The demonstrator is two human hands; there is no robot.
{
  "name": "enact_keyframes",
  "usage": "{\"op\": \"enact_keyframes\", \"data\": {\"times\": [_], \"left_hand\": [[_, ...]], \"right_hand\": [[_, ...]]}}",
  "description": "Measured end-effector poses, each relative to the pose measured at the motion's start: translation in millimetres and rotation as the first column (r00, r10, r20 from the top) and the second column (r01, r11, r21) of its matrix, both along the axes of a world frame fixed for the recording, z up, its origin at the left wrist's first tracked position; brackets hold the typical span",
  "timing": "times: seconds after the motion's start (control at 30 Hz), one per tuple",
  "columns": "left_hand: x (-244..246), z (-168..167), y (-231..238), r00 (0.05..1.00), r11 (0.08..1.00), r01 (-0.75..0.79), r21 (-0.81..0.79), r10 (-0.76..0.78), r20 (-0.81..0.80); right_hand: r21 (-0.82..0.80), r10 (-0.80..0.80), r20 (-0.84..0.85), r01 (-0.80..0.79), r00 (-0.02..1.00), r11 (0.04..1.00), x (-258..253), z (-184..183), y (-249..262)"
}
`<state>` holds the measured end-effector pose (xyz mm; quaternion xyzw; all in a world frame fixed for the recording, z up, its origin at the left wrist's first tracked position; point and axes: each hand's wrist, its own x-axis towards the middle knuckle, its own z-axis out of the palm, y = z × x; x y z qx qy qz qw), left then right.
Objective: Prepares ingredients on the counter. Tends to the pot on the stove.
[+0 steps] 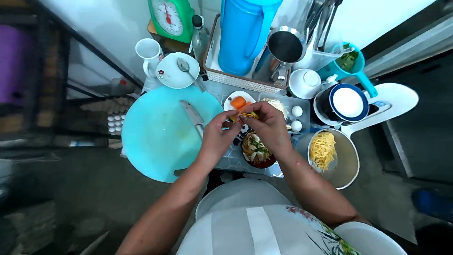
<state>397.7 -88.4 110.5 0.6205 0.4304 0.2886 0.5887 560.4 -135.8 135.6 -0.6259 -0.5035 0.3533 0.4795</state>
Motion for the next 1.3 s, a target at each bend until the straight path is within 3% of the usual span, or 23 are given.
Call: {"op": "enact_keyframes", "data": {"times": [0.27, 0.37, 0.43, 0.57, 0.67, 0.8, 0.9, 1.03, 1.17, 1.3], "left_hand": [[1, -7, -10, 0.992, 0.995, -0.01, 0.099, 0.022, -0.121], [-7, -15, -9, 0.995, 0.993, -0.025, 0.113, 0.035, -0.09], [-14, -18, -6, 1.0, 1.0, 0.023, 0.012, -0.023, 0.009], [-33, -28, 2, 0.993, 0.998, 0.051, -0.043, -0.046, 0.112], [-47, -34, 7, 0.987, 0.997, 0.069, -0.023, -0.064, 0.145], [-63, -32, 16, 0.988, 0.995, 0.096, -0.018, -0.093, 0.122], [-72, -32, 22, 0.991, 0.994, 0.106, -0.015, -0.104, 0.081], [-81, -37, 27, 0.993, 0.993, 0.089, -0.083, -0.082, 0.084], [-90, -46, 32, 0.995, 0.99, 0.083, -0.115, -0.076, 0.066], [-101, -53, 37, 0.989, 0.969, 0.105, -0.225, -0.079, 0.124]], "right_hand": [[0.163, -0.127, 0.384, 0.069, 0.915, 0.984, -11, -21, -9], [0.199, -0.13, 0.418, 0.049, 0.899, 0.979, -20, -24, -8], [0.127, -0.085, 0.322, 0.046, 0.943, 0.991, -27, -23, -6], [-0.221, -0.063, -0.148, 0.03, 0.987, 0.975, -36, -10, 6], [-0.364, -0.138, -0.385, -0.013, 0.913, 0.931, -42, -15, 16], [-0.532, -0.307, -0.6, -0.082, 0.739, 0.843, -53, -20, 30], [-0.555, -0.327, -0.631, -0.115, 0.703, 0.824, -61, -27, 34], [-0.327, -0.058, -0.389, -0.079, 0.919, 0.942, -71, -34, 34], [-0.268, 0.067, -0.188, -0.117, 0.98, 0.956, -76, -41, 40], [-0.35, 0.038, -0.369, -0.177, 0.929, 0.92, -77, -53, 48]]}}
